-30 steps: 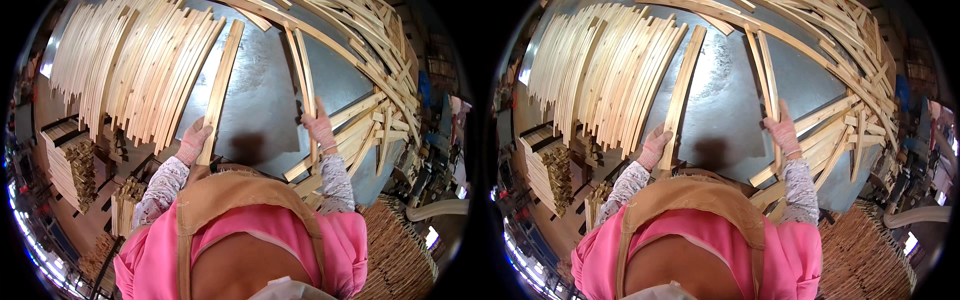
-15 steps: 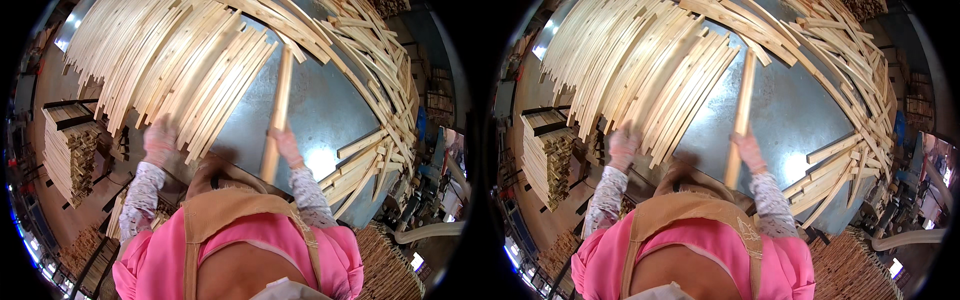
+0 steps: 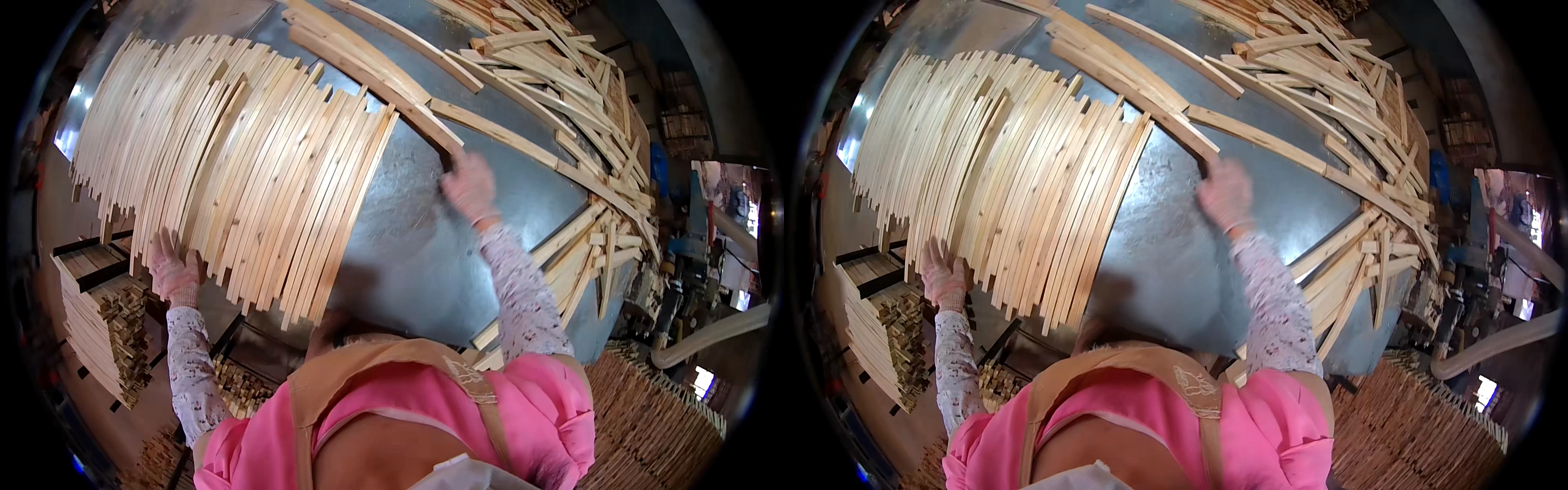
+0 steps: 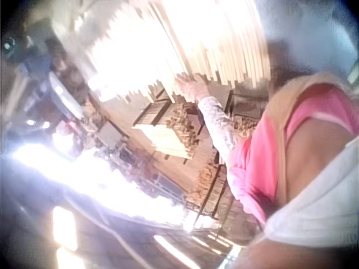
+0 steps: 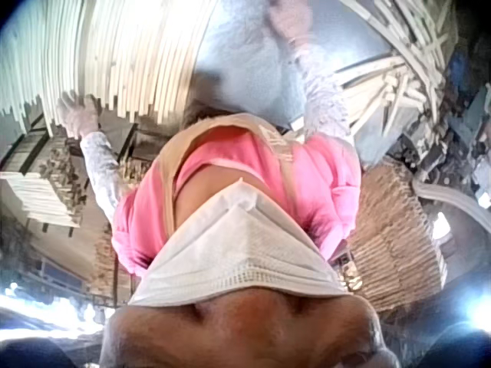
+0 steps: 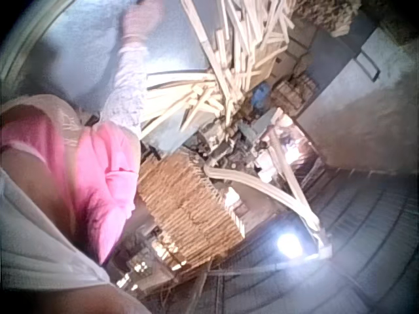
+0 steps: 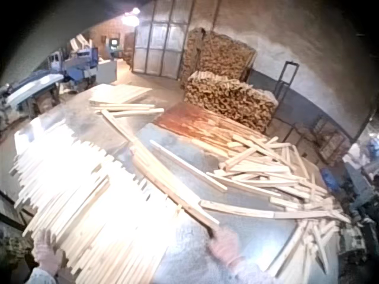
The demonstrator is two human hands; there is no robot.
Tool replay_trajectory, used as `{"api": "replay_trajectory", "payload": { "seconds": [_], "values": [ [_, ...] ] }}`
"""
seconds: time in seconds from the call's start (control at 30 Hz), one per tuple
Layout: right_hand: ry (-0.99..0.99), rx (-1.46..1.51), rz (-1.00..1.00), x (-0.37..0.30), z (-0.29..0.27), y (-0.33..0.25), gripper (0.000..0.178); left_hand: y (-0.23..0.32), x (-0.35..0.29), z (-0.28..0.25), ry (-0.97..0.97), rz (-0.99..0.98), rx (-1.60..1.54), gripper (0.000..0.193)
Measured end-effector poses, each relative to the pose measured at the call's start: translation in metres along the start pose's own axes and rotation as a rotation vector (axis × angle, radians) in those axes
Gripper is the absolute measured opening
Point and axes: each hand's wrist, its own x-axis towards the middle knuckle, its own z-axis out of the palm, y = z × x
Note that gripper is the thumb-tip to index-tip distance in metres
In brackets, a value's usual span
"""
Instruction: The person repeatedly picks up thin wooden strips from a pile on a metal table and arranges them into a neat stack. The person handles the wood by hand, aligning the strips and occasionally adjusting the stack to ensure it remains organized.
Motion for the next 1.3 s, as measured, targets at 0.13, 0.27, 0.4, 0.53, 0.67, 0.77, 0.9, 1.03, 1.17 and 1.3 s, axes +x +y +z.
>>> {"api": "replay_trajectory", "payload": {
  "seconds": [0.13, 0.27, 0.4, 0.53, 0.67, 0.77, 0.9, 1.03, 1.17, 1.3],
  "values": [
    [0.164, -0.225, -0.017, 0.076, -0.002, 0.151, 0.069, 0.103, -0.004, -0.006, 0.087, 0.086, -0.353, 0.079],
    [0.065, -0.316, 0.081, 0.106, -0.008, 0.204, 0.063, 0.269, -0.007, -0.036, -0.183, 0.189, -0.708, 0.046],
    [-0.120, -0.273, -0.039, 0.094, -0.046, 0.212, 0.055, 0.404, -0.025, -0.004, -0.361, 0.407, -0.924, 0.039],
    [0.000, 0.301, 0.050, 0.033, -0.054, 0.186, 0.050, 0.524, -0.043, 0.027, -0.628, 0.398, -1.246, 0.058],
    [0.099, 0.857, 0.248, -0.005, -0.054, 0.079, 0.052, 0.584, -0.052, -0.023, -0.808, 0.201, -1.478, 0.067],
    [0.213, 0.848, -0.060, 0.011, -0.052, 0.037, 0.055, 0.555, -0.054, -0.012, -0.833, -0.199, -1.844, 0.058],
    [0.212, 0.109, -0.206, 0.090, -0.009, 0.024, 0.057, 0.384, -0.001, -0.016, -0.758, -0.151, -1.378, 0.037],
    [-0.058, 0.027, -0.064, 0.117, -0.004, 0.017, 0.060, 0.202, 0.009, -0.031, -0.217, 0.055, -0.166, 0.075],
    [0.183, 0.007, -0.199, 0.106, -0.011, 0.037, 0.054, 0.033, 0.000, 0.003, -0.228, -0.043, 0.321, 0.083],
    [0.166, -0.016, -0.362, 0.086, -0.052, 0.050, 0.051, 0.002, 0.014, -0.004, -0.143, -0.050, 0.182, 0.089]
  ]
}}
